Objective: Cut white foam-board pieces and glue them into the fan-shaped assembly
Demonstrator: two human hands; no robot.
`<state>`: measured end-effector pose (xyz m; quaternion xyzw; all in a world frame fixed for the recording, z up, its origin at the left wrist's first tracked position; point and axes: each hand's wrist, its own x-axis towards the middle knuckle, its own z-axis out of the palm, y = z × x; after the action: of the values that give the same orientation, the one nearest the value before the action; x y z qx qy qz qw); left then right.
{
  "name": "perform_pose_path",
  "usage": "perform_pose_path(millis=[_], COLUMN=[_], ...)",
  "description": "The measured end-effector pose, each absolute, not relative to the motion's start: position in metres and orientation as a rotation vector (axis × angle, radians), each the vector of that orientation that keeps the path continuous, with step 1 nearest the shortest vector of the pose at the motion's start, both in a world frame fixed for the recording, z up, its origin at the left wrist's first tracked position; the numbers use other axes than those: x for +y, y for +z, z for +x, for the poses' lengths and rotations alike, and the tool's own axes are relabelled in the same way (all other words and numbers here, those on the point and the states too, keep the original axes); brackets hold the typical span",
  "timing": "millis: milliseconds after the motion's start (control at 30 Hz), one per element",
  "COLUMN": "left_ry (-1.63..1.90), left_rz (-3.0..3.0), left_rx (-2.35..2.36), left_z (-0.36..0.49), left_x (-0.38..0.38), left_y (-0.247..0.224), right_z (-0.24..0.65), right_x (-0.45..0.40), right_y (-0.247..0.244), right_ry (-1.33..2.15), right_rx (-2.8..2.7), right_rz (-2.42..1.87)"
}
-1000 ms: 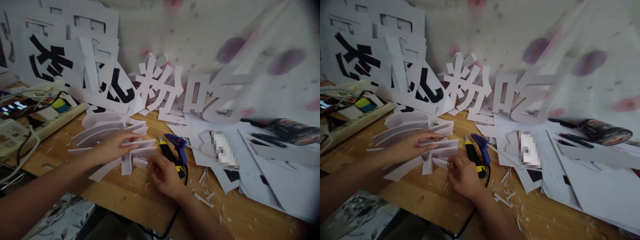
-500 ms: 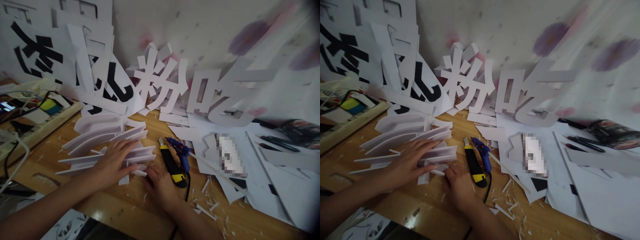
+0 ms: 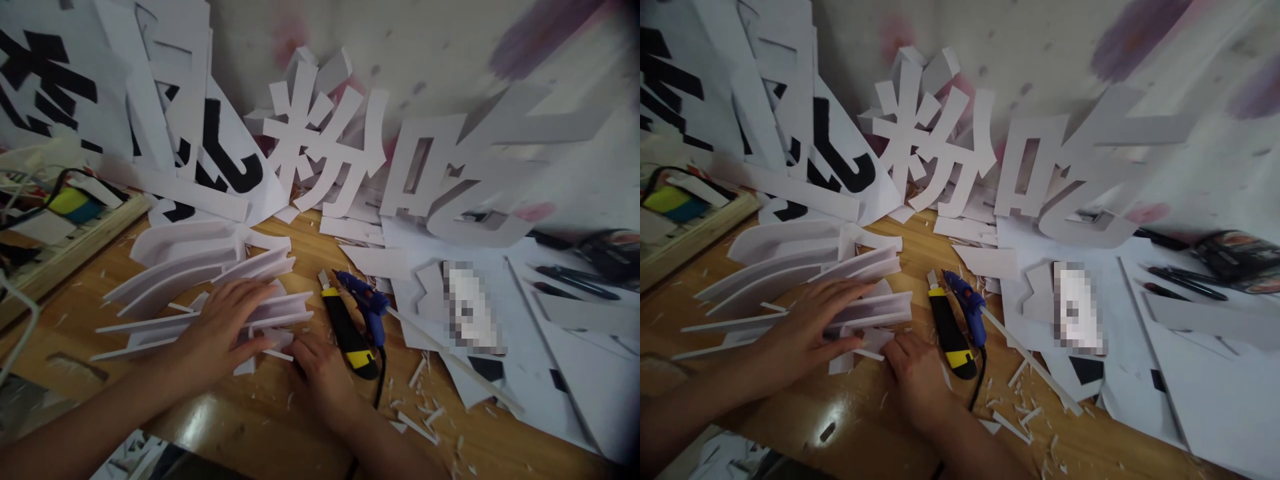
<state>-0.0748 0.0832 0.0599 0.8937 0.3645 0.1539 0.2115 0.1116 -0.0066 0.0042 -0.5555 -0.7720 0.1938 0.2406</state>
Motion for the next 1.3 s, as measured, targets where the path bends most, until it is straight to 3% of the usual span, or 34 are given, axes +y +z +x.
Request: perform_pose_path(millis=[1300], left_ry=[0.384], left_rz=[2.489], left_rx=[1.021], left_z=[-0.068], left_x=[0.083], left_y=[0.058], right_z=[0.102], right_x=[-0.002], right_y=[0.007], right_ry=[0.407], right_rx=[-2.154], right_rz=[-1.621])
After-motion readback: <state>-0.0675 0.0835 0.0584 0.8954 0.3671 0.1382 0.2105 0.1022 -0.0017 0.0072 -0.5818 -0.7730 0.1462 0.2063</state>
